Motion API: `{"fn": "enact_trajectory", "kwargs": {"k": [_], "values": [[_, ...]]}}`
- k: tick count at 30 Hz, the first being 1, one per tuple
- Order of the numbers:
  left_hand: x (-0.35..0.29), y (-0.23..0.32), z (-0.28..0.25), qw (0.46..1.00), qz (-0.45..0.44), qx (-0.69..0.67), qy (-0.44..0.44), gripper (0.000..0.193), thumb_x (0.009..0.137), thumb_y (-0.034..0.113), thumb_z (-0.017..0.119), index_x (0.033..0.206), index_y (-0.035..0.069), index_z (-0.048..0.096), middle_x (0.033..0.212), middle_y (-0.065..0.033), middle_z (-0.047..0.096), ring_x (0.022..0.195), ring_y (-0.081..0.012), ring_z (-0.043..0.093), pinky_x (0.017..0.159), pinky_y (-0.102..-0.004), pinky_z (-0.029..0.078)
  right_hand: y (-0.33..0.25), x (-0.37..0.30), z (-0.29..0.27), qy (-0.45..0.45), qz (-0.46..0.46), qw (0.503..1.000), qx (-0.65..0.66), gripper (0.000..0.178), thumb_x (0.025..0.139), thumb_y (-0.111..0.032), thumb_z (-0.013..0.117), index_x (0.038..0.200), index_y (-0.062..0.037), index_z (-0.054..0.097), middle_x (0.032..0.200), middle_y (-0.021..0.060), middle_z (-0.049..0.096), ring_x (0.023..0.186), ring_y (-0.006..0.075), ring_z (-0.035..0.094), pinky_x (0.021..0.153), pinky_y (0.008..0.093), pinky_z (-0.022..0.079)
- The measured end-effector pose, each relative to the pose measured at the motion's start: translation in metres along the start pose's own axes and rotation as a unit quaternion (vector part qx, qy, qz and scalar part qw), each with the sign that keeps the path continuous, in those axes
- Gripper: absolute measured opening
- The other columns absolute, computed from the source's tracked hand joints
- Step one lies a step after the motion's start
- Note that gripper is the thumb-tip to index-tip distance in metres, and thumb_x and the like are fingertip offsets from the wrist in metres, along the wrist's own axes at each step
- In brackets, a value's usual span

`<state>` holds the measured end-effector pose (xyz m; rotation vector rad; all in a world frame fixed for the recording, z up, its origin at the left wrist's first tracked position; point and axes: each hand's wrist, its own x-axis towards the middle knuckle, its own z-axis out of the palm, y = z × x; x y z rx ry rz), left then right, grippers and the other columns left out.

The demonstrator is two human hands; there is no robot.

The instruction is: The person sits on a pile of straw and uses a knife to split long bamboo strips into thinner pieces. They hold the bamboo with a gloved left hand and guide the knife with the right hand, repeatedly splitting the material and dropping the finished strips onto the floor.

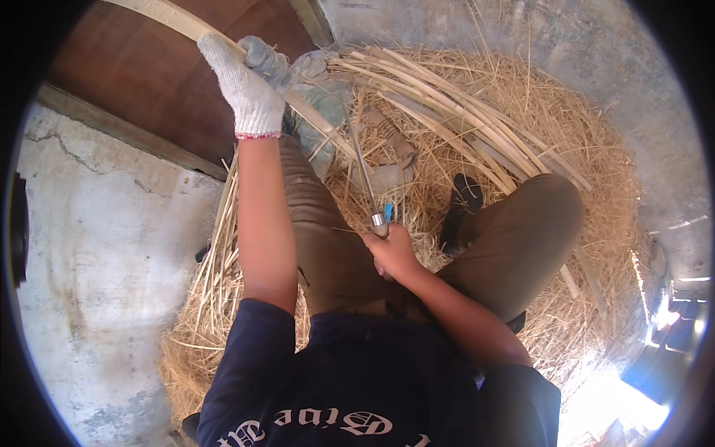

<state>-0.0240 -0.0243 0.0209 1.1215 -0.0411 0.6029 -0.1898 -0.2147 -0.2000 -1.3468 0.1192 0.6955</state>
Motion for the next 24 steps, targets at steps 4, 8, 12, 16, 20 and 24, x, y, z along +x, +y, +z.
{"fn": "enact_trajectory", "kwargs": {"k": [4, 8, 12, 16, 20, 24], "values": [[0.005, -0.004, -0.005, 1.000, -0.012, 0.003, 0.004, 0.079, 0.086, 0.091, 0.043, 0.061, 0.017, 0.034, 0.054, 0.0034, 0.023, 0.047, -0.0144, 0.022, 0.046, -0.0323, 0.017, -0.009, -0.005, 0.000, -0.011, 0.060, 0.998, 0.008, 0.019, 0.094, -0.010, 0.060, 0.078, -0.0032, 0.053, 0.052, 0.0041, 0.048, 0.038, 0.0142, 0.047, 0.037, 0.0324, 0.038], [0.010, -0.007, -0.008, 0.999, 0.031, 0.013, 0.039, 0.077, 0.088, 0.089, 0.045, 0.061, 0.017, 0.034, 0.054, 0.0031, 0.023, 0.046, -0.0142, 0.022, 0.045, -0.0322, 0.018, -0.002, -0.005, 0.006, 0.021, -0.053, 0.997, -0.061, 0.021, 0.092, -0.012, 0.063, 0.076, -0.0027, 0.054, 0.053, 0.0042, 0.051, 0.038, 0.0155, 0.050, 0.036, 0.0335, 0.040], [0.011, -0.005, -0.009, 0.998, 0.039, 0.013, 0.053, 0.077, 0.089, 0.087, 0.046, 0.061, 0.017, 0.033, 0.054, 0.0030, 0.023, 0.045, -0.0140, 0.021, 0.044, -0.0317, 0.017, 0.007, 0.004, -0.001, -0.011, -0.005, 0.999, -0.049, 0.020, 0.092, -0.012, 0.062, 0.076, -0.0029, 0.055, 0.053, 0.0045, 0.050, 0.038, 0.0161, 0.049, 0.036, 0.0337, 0.040], [0.011, 0.001, -0.011, 0.996, 0.016, 0.002, 0.090, 0.077, 0.090, 0.087, 0.044, 0.061, 0.017, 0.030, 0.054, 0.0031, 0.022, 0.045, -0.0139, 0.021, 0.044, -0.0312, 0.016, 0.004, 0.004, 0.000, 0.002, 0.047, 0.997, -0.061, 0.017, 0.092, -0.008, 0.060, 0.078, -0.0028, 0.053, 0.052, 0.0041, 0.048, 0.037, 0.0152, 0.045, 0.036, 0.0341, 0.037], [0.011, 0.001, -0.015, 0.997, 0.026, 0.006, 0.070, 0.076, 0.091, 0.086, 0.044, 0.061, 0.017, 0.032, 0.054, 0.0031, 0.023, 0.045, -0.0135, 0.020, 0.044, -0.0308, 0.017, 0.000, -0.004, 0.003, 0.015, 0.044, 0.998, -0.047, 0.016, 0.091, -0.008, 0.060, 0.078, -0.0041, 0.052, 0.054, 0.0038, 0.047, 0.037, 0.0152, 0.044, 0.036, 0.0343, 0.037], [0.013, -0.003, -0.015, 0.997, 0.038, 0.010, 0.067, 0.076, 0.092, 0.085, 0.046, 0.063, 0.016, 0.036, 0.054, 0.0026, 0.025, 0.045, -0.0132, 0.022, 0.043, -0.0310, 0.018, -0.007, 0.001, -0.005, -0.036, 0.111, 0.992, 0.051, 0.016, 0.090, -0.009, 0.062, 0.078, -0.0043, 0.052, 0.056, 0.0041, 0.049, 0.038, 0.0150, 0.044, 0.037, 0.0348, 0.038]]}}
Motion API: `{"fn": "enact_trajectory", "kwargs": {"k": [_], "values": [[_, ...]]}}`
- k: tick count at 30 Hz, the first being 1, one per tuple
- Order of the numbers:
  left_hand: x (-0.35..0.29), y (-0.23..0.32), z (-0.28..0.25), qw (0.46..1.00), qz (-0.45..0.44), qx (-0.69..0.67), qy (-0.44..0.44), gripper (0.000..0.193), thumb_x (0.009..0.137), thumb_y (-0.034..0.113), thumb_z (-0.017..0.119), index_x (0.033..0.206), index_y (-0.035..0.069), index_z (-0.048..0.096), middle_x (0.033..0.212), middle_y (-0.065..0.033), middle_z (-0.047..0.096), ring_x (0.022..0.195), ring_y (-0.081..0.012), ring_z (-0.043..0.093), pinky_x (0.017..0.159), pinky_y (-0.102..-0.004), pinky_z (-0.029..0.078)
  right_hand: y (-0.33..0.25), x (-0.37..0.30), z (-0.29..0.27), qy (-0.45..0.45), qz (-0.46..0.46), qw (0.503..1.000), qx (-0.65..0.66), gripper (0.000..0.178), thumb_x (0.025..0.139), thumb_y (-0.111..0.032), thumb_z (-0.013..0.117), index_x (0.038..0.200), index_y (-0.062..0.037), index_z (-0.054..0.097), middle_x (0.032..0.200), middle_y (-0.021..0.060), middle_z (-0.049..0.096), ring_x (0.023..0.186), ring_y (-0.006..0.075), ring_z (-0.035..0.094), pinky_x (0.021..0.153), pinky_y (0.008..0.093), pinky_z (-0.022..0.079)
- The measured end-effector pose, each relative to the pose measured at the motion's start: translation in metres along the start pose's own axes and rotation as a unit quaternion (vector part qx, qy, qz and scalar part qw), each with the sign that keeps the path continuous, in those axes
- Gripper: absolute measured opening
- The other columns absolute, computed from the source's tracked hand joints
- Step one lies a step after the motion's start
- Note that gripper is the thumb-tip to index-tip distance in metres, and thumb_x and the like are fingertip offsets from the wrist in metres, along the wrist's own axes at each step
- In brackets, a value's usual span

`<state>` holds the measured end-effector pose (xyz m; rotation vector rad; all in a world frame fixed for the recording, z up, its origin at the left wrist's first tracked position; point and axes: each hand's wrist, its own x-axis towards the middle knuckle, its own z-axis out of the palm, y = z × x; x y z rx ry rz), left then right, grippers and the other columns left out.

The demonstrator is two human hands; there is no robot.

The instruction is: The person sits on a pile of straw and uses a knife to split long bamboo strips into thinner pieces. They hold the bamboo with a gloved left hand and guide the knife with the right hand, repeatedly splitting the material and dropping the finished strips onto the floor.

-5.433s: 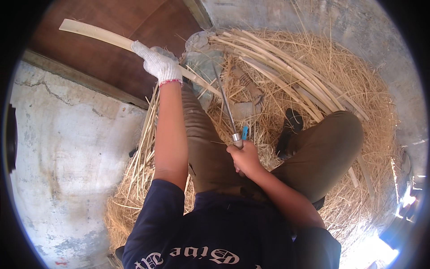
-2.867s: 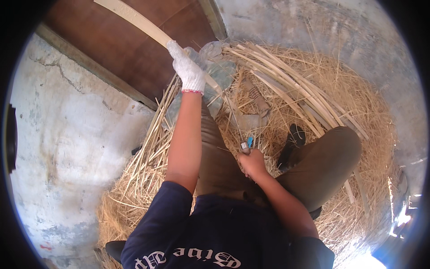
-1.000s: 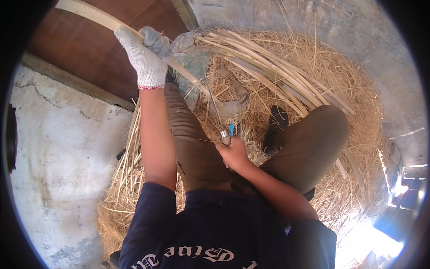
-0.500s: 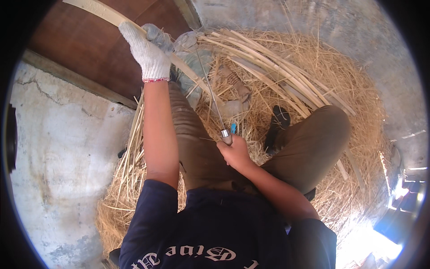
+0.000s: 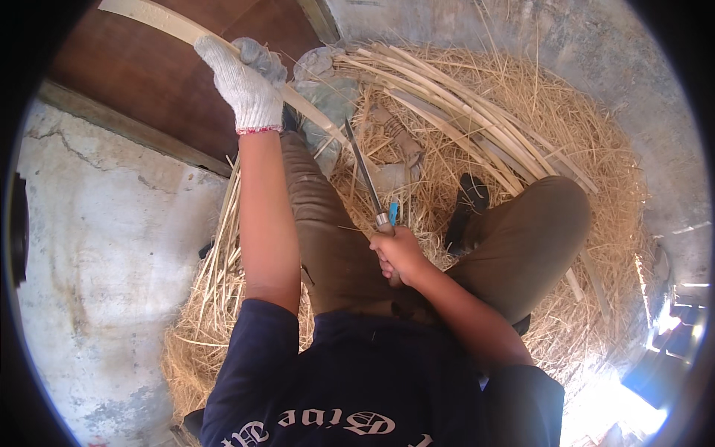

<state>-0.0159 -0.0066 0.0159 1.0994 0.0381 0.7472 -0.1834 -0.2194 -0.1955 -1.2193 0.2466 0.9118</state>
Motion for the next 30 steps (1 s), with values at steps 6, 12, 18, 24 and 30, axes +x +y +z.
{"fn": "enact_trajectory", "kwargs": {"k": [6, 12, 18, 24, 30], "values": [[0.003, -0.003, 0.008, 0.996, 0.020, 0.042, 0.076, 0.075, 0.095, 0.080, 0.045, 0.068, 0.011, 0.045, 0.056, -0.0012, 0.036, 0.045, -0.0155, 0.033, 0.044, -0.0320, 0.026, 0.010, 0.000, 0.006, 0.154, -0.224, 0.920, -0.282, 0.021, 0.087, -0.018, 0.067, 0.081, 0.0018, 0.061, 0.065, 0.0151, 0.062, 0.055, 0.0256, 0.061, 0.058, 0.0427, 0.048], [0.009, -0.005, 0.008, 0.993, 0.028, 0.048, 0.102, 0.071, 0.097, 0.076, 0.047, 0.075, 0.009, 0.048, 0.059, -0.0041, 0.042, 0.047, -0.0172, 0.038, 0.045, -0.0324, 0.030, 0.001, 0.014, -0.003, 0.143, -0.137, 0.942, -0.273, 0.024, 0.087, -0.019, 0.067, 0.079, 0.0025, 0.063, 0.063, 0.0159, 0.063, 0.057, 0.0292, 0.064, 0.060, 0.0433, 0.049], [0.014, -0.006, 0.007, 0.995, 0.009, 0.050, 0.086, 0.072, 0.095, 0.077, 0.049, 0.076, 0.008, 0.049, 0.059, -0.0042, 0.044, 0.047, -0.0175, 0.040, 0.043, -0.0329, 0.032, 0.011, 0.027, -0.014, 0.105, -0.077, 0.972, -0.193, 0.024, 0.090, -0.018, 0.066, 0.079, 0.0028, 0.063, 0.059, 0.0124, 0.061, 0.041, 0.0223, 0.055, 0.044, 0.0397, 0.045], [0.021, -0.025, -0.003, 0.995, 0.023, 0.040, 0.092, 0.074, 0.094, 0.078, 0.052, 0.078, 0.006, 0.052, 0.060, -0.0047, 0.047, 0.047, -0.0184, 0.044, 0.044, -0.0340, 0.036, 0.000, 0.007, -0.004, 0.061, -0.125, 0.984, -0.108, 0.021, 0.092, -0.016, 0.068, 0.078, -0.0017, 0.061, 0.056, 0.0043, 0.055, 0.038, 0.0174, 0.049, 0.041, 0.0359, 0.041], [0.017, -0.035, -0.005, 0.995, 0.020, 0.031, 0.097, 0.073, 0.095, 0.077, 0.050, 0.078, 0.006, 0.052, 0.060, -0.0045, 0.046, 0.047, -0.0190, 0.044, 0.045, -0.0349, 0.036, 0.010, 0.021, -0.005, 0.153, -0.253, 0.930, -0.220, 0.023, 0.088, -0.019, 0.067, 0.078, 0.0010, 0.064, 0.056, 0.0097, 0.057, 0.038, 0.0230, 0.053, 0.043, 0.0397, 0.045]]}}
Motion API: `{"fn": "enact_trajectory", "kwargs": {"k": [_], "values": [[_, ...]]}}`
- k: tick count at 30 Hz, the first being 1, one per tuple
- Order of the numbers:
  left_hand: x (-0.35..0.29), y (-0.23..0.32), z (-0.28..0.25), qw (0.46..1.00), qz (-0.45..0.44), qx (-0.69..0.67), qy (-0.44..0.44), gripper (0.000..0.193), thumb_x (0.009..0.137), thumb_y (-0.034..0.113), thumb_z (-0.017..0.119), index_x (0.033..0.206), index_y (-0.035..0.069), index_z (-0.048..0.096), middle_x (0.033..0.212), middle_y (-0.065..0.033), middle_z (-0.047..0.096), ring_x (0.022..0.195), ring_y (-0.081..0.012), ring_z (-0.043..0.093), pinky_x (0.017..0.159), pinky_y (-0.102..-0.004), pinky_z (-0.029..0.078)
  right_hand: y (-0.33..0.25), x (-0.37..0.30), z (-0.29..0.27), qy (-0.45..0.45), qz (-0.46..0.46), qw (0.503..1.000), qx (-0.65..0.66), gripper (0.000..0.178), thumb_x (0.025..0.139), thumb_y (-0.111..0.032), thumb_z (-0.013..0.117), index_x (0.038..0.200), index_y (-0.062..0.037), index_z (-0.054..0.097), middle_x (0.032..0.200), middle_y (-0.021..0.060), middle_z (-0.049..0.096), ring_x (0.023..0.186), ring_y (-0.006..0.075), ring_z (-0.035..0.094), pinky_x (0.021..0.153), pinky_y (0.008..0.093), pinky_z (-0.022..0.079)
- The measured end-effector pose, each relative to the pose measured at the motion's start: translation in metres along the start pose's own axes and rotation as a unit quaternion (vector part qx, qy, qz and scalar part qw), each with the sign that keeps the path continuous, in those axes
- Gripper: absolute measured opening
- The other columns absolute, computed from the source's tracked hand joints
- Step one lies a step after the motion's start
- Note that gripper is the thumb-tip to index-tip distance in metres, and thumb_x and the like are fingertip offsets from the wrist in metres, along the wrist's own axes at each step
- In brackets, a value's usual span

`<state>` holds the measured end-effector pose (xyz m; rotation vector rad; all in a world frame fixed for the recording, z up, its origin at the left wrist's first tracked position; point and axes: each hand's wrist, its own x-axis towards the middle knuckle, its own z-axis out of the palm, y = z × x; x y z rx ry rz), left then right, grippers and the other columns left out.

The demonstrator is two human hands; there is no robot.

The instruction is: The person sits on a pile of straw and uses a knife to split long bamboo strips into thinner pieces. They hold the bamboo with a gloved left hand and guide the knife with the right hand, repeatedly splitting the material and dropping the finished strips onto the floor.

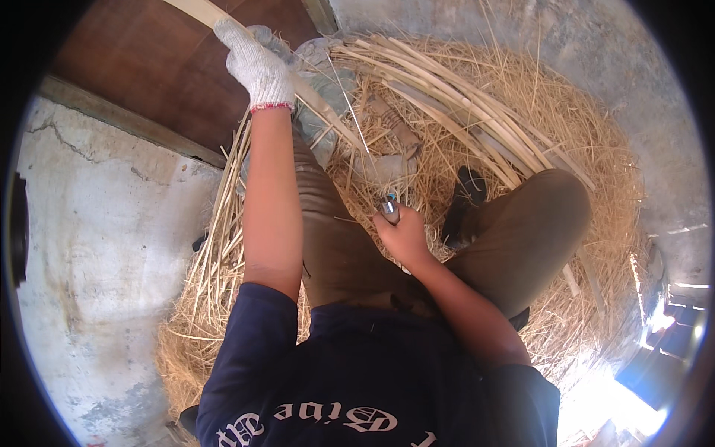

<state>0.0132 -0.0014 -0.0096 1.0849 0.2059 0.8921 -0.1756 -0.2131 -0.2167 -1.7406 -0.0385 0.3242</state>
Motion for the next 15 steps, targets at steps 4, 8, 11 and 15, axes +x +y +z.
{"fn": "enact_trajectory", "kwargs": {"k": [4, 8, 11, 15], "values": [[0.001, 0.003, 0.002, 1.000, -0.015, -0.012, 0.003, 0.073, 0.095, 0.077, 0.050, 0.076, 0.007, 0.050, 0.059, -0.0042, 0.045, 0.046, -0.0182, 0.042, 0.043, -0.0339, 0.034, 0.012, 0.003, -0.003, -0.052, 0.149, 0.985, -0.075, 0.027, 0.088, -0.023, 0.066, 0.076, 0.0013, 0.064, 0.057, 0.0111, 0.059, 0.042, 0.0244, 0.058, 0.044, 0.0393, 0.047], [0.002, 0.006, -0.002, 0.999, -0.014, -0.050, -0.009, 0.065, 0.101, 0.067, 0.052, 0.073, 0.007, 0.049, 0.056, -0.0021, 0.043, 0.043, -0.0149, 0.040, 0.040, -0.0325, 0.031, 0.002, 0.002, -0.002, -0.057, 0.181, 0.981, -0.031, 0.026, 0.088, -0.021, 0.066, 0.075, 0.0013, 0.063, 0.058, 0.0107, 0.060, 0.039, 0.0244, 0.055, 0.043, 0.0408, 0.046], [0.002, 0.005, 0.000, 0.999, -0.016, -0.049, -0.003, 0.065, 0.101, 0.067, 0.053, 0.073, 0.008, 0.048, 0.056, -0.0017, 0.042, 0.042, -0.0147, 0.038, 0.040, -0.0325, 0.030, 0.002, -0.004, -0.006, -0.108, 0.232, 0.962, 0.093, 0.023, 0.087, -0.020, 0.067, 0.079, 0.0011, 0.064, 0.059, 0.0098, 0.060, 0.044, 0.0236, 0.057, 0.047, 0.0413, 0.046], [0.004, 0.006, -0.005, 0.998, -0.021, -0.051, -0.029, 0.065, 0.101, 0.067, 0.052, 0.074, 0.008, 0.049, 0.057, -0.0020, 0.043, 0.042, -0.0150, 0.038, 0.040, -0.0327, 0.031, -0.003, -0.005, -0.002, -0.023, 0.048, 0.998, 0.013, 0.022, 0.087, -0.020, 0.067, 0.081, 0.0013, 0.064, 0.061, 0.0085, 0.060, 0.053, 0.0224, 0.061, 0.055, 0.0401, 0.047]]}}
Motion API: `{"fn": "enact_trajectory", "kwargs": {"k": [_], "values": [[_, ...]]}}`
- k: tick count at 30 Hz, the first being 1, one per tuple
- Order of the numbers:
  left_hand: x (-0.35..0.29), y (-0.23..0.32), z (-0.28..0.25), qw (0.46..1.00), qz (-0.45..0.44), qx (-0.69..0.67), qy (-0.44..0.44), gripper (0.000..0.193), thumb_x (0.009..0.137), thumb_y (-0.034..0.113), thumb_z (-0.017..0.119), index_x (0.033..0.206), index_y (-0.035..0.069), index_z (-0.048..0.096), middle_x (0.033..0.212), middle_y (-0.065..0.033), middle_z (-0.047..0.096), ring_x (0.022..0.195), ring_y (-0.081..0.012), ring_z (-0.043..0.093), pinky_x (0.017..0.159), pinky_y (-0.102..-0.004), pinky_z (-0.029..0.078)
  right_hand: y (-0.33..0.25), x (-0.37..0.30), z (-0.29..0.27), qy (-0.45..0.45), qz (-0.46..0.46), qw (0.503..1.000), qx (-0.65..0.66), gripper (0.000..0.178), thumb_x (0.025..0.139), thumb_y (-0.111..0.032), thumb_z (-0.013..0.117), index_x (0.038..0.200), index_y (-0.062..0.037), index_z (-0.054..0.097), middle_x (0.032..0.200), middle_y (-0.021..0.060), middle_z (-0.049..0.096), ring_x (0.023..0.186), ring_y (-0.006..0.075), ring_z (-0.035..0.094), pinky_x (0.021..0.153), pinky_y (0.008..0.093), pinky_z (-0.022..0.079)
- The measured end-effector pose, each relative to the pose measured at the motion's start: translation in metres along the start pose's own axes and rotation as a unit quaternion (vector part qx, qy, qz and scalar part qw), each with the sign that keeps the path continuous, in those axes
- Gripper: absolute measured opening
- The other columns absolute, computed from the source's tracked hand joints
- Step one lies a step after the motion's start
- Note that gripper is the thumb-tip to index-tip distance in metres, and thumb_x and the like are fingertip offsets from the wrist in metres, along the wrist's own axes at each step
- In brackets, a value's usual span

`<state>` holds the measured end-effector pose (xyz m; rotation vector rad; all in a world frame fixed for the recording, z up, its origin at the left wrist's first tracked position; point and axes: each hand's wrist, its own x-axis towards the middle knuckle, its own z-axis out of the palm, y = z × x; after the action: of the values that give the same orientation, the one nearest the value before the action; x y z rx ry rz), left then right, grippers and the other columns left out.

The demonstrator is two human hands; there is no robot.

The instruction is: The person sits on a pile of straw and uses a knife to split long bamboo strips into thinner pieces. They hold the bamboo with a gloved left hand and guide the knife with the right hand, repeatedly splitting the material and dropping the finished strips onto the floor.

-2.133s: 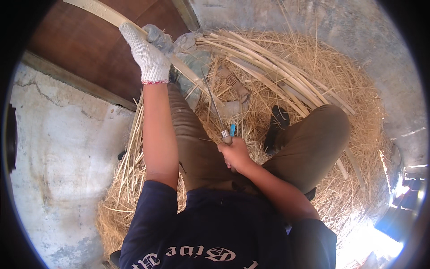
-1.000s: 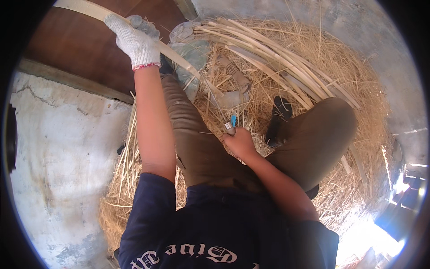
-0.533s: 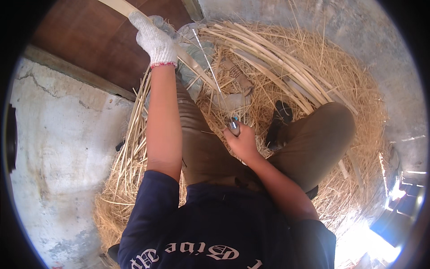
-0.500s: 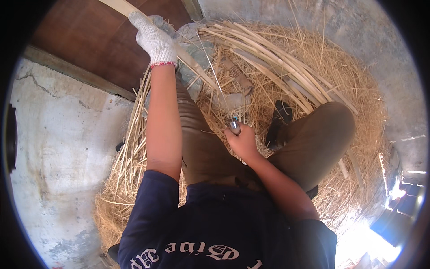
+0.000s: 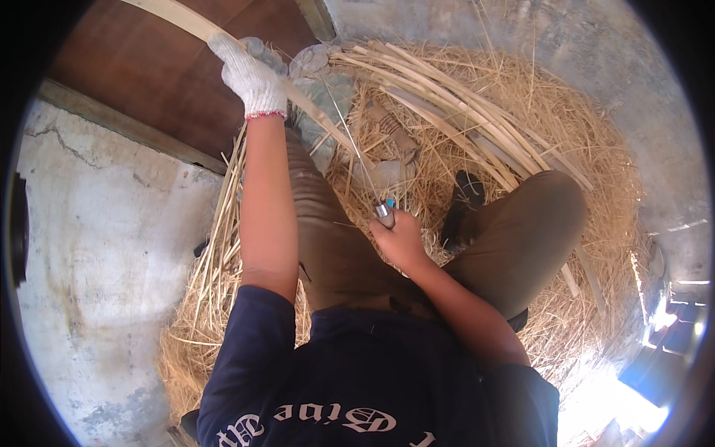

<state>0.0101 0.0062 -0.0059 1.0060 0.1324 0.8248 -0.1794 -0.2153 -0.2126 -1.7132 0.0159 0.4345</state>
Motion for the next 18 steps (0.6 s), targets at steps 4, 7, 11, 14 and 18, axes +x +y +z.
{"fn": "enact_trajectory", "kwargs": {"k": [4, 7, 11, 14, 18], "values": [[0.000, -0.001, -0.003, 1.000, 0.005, 0.008, 0.018, 0.065, 0.100, 0.067, 0.053, 0.075, 0.007, 0.050, 0.058, -0.0017, 0.044, 0.044, -0.0144, 0.039, 0.042, -0.0327, 0.032, 0.005, 0.007, 0.001, 0.014, -0.052, 0.996, -0.074, 0.024, 0.087, -0.020, 0.067, 0.079, 0.0023, 0.065, 0.063, 0.0107, 0.064, 0.059, 0.0245, 0.065, 0.060, 0.0398, 0.048], [0.005, -0.004, -0.003, 0.999, 0.020, 0.018, 0.042, 0.065, 0.100, 0.067, 0.054, 0.076, 0.007, 0.051, 0.057, -0.0012, 0.044, 0.045, -0.0138, 0.040, 0.042, -0.0327, 0.032, 0.018, 0.017, -0.007, -0.028, 0.087, 0.991, -0.096, 0.024, 0.085, -0.020, 0.067, 0.078, 0.0031, 0.065, 0.064, 0.0142, 0.066, 0.057, 0.0270, 0.064, 0.059, 0.0411, 0.049], [0.007, -0.003, -0.005, 0.999, 0.008, 0.011, 0.032, 0.065, 0.100, 0.068, 0.054, 0.076, 0.007, 0.052, 0.058, -0.0014, 0.045, 0.045, -0.0142, 0.041, 0.042, -0.0328, 0.033, 0.024, 0.020, -0.008, -0.065, 0.166, 0.984, 0.013, 0.023, 0.084, -0.017, 0.068, 0.076, 0.0034, 0.064, 0.060, 0.0151, 0.062, 0.045, 0.0260, 0.058, 0.050, 0.0417, 0.047], [0.006, -0.002, -0.010, 1.000, 0.003, -0.004, 0.016, 0.065, 0.100, 0.068, 0.053, 0.077, 0.007, 0.052, 0.058, -0.0018, 0.046, 0.045, -0.0150, 0.042, 0.042, -0.0332, 0.033, 0.003, 0.009, -0.012, -0.121, 0.229, 0.954, 0.149, 0.022, 0.085, -0.017, 0.067, 0.076, 0.0024, 0.063, 0.058, 0.0115, 0.059, 0.048, 0.0222, 0.058, 0.052, 0.0395, 0.046], [0.005, -0.003, -0.009, 0.999, 0.020, 0.023, 0.022, 0.072, 0.094, 0.079, 0.050, 0.078, 0.009, 0.049, 0.055, -0.0037, 0.042, 0.042, -0.0173, 0.039, 0.041, -0.0335, 0.031, -0.011, 0.006, -0.006, 0.056, -0.048, 0.995, -0.070, 0.020, 0.086, -0.016, 0.068, 0.077, 0.0020, 0.063, 0.060, 0.0081, 0.060, 0.053, 0.0179, 0.058, 0.056, 0.0373, 0.046]]}}
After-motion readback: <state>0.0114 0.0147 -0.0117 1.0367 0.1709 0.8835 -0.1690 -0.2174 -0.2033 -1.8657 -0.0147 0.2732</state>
